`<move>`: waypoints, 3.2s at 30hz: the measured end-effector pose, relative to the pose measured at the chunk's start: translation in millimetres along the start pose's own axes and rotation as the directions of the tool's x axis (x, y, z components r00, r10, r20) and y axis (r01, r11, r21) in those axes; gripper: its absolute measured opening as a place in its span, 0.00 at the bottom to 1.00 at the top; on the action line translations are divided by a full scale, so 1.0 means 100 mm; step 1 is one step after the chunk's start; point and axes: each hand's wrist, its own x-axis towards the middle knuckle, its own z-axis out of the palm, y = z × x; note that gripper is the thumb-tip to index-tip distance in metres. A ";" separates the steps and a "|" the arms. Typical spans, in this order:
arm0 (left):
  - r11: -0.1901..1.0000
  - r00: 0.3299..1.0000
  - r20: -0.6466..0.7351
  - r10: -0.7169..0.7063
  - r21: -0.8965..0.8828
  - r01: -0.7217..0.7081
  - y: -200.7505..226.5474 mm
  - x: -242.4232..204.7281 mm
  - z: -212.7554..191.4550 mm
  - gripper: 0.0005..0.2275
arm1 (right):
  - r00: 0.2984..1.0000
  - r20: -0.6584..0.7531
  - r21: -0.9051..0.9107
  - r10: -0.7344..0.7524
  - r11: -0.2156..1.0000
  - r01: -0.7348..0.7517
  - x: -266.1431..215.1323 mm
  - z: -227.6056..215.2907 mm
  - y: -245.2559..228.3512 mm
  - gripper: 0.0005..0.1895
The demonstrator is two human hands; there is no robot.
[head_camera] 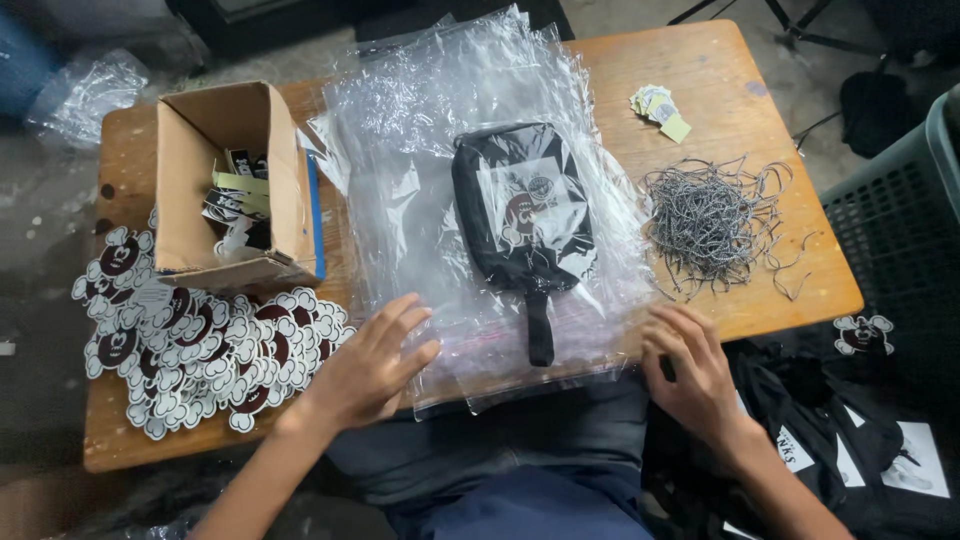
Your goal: The person picks up bags, places stickers on them, and puts the bags into plastic sleeves.
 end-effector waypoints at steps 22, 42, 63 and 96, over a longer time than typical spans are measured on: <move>0.773 0.902 -0.274 -0.335 -0.627 0.097 0.04 0.17 -0.04 0.05 | 0.921 0.110 0.364 -0.374 0.877 0.313 0.36 0.14 0.59 0.07; 0.352 0.386 -0.174 -0.906 -0.817 0.457 0.11 0.72 -0.24 0.06 | 0.694 0.474 0.325 0.542 0.625 -0.709 1.20 0.42 0.45 0.15; 0.944 0.976 -0.045 -0.214 0.249 0.218 0.20 1.17 0.30 0.33 | 0.469 0.590 0.155 0.658 0.478 -0.865 1.52 0.34 0.38 0.20; 0.392 0.272 -0.330 -0.904 -0.893 0.222 0.76 -0.02 -0.69 0.11 | 0.801 0.539 0.842 0.262 -0.150 -0.518 1.15 0.50 -0.75 0.18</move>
